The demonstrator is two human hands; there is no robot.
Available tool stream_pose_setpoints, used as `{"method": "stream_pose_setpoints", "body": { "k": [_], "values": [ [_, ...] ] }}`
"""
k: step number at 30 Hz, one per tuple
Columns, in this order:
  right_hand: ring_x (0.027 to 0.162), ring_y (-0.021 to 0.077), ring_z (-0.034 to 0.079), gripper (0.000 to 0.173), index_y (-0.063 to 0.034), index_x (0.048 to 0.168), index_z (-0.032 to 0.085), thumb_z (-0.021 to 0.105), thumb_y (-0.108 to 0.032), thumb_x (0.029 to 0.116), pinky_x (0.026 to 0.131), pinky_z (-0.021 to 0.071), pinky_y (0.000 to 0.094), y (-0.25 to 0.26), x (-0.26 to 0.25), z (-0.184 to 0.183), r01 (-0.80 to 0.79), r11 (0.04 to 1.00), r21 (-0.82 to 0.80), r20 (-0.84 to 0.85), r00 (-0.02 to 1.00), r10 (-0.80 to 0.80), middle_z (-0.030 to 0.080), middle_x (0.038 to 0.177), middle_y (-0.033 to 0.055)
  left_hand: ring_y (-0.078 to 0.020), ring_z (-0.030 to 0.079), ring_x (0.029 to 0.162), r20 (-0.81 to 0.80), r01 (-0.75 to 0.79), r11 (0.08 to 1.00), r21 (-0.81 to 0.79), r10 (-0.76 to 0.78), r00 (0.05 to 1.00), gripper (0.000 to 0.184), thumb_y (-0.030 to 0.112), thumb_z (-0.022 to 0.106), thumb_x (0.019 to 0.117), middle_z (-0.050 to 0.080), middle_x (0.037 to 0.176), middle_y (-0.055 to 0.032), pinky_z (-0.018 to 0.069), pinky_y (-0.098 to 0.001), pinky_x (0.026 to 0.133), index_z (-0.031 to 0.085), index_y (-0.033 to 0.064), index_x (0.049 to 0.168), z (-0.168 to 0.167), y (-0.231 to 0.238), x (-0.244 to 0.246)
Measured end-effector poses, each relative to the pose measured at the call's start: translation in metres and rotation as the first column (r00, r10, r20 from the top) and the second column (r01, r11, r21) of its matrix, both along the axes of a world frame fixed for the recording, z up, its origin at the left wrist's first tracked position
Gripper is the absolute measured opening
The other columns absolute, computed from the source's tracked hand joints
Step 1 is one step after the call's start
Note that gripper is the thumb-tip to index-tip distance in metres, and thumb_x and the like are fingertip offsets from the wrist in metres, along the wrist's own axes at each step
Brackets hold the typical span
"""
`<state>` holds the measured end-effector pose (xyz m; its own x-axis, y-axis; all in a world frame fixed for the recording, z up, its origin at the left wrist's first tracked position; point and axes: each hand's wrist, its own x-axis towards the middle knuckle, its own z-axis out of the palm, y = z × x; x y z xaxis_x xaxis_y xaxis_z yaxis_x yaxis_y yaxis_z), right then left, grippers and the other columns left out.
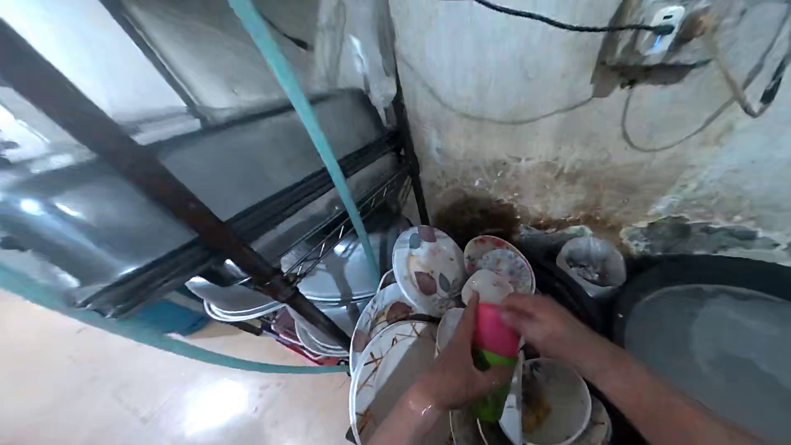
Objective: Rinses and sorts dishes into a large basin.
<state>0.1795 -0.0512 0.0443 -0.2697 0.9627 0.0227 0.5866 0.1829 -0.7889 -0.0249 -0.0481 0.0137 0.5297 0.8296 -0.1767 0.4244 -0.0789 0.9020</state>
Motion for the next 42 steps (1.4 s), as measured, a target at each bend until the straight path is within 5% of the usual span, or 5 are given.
{"method": "stream_pose_setpoints", "body": {
  "k": [6, 15, 31, 36, 42],
  "values": [
    [0.142, 0.0307, 0.047, 0.049, -0.0069, 0.154, 0.043, 0.051, -0.017, 0.1067, 0.115, 0.0405, 0.0520, 0.036, 0.005, -0.017, 0.118, 0.987, -0.107, -0.259, 0.955, -0.142, 0.043, 0.158, 0.0160, -0.0149, 0.060, 0.125, 0.132, -0.272, 0.961, 0.047, 0.264, 0.955, 0.112, 0.036, 0.082, 0.0794, 0.048, 0.152, -0.0161, 0.0545, -0.0355, 0.101, 0.013, 0.0114, 0.164, -0.017, -0.029, -0.038],
    [0.127, 0.0437, 0.057, 0.055, 0.0006, 0.145, 0.050, 0.070, -0.010, 0.0948, 0.106, 0.0456, 0.0617, 0.127, 0.038, -0.100, 0.497, 0.844, -0.200, -0.024, 0.859, -0.512, 0.057, 0.137, 0.0295, -0.0149, 0.047, 0.140, 0.361, -0.304, 0.907, 0.291, 0.190, 0.913, 0.113, 0.042, 0.078, 0.0888, 0.033, 0.156, -0.0308, 0.0431, -0.0320, 0.115, 0.005, -0.0142, 0.156, -0.041, -0.049, -0.072],
    [0.102, 0.0514, 0.068, 0.058, -0.0129, 0.156, 0.043, 0.057, -0.006, 0.0995, 0.087, 0.0517, 0.0702, -0.026, 0.077, -0.043, 0.556, 0.827, 0.076, 0.534, 0.678, -0.505, 0.067, 0.119, 0.0297, -0.0147, 0.053, 0.133, 0.356, -0.317, 0.936, 0.154, 0.247, 0.901, 0.115, 0.029, 0.081, 0.0813, 0.040, 0.153, -0.0271, 0.0486, -0.0312, 0.109, 0.005, -0.0105, 0.158, -0.049, -0.044, -0.075],
    [0.120, 0.0489, 0.062, 0.053, -0.0139, 0.157, 0.039, 0.051, -0.019, 0.1061, 0.100, 0.0470, 0.0674, -0.017, 0.078, -0.047, 0.561, 0.788, -0.255, 0.643, 0.707, -0.296, 0.063, 0.131, 0.0287, -0.0153, 0.054, 0.133, 0.366, -0.332, 0.935, 0.126, 0.267, 0.891, 0.116, 0.034, 0.082, 0.0820, 0.039, 0.154, -0.0264, 0.0496, -0.0320, 0.108, 0.005, -0.0090, 0.159, -0.053, -0.046, -0.072],
    [0.136, 0.0371, 0.053, 0.037, -0.0095, 0.138, 0.064, 0.061, -0.020, 0.1025, 0.112, 0.0434, 0.0582, 0.037, 0.060, -0.056, 0.331, 0.943, 0.044, 0.368, 0.872, -0.323, 0.056, 0.146, 0.0194, -0.0156, 0.055, 0.131, 0.365, -0.336, 0.929, 0.156, 0.262, 0.894, 0.112, 0.035, 0.081, 0.0832, 0.044, 0.150, -0.0279, 0.0492, -0.0321, 0.109, 0.010, -0.0126, 0.156, -0.056, -0.045, -0.075]
  ]
}}
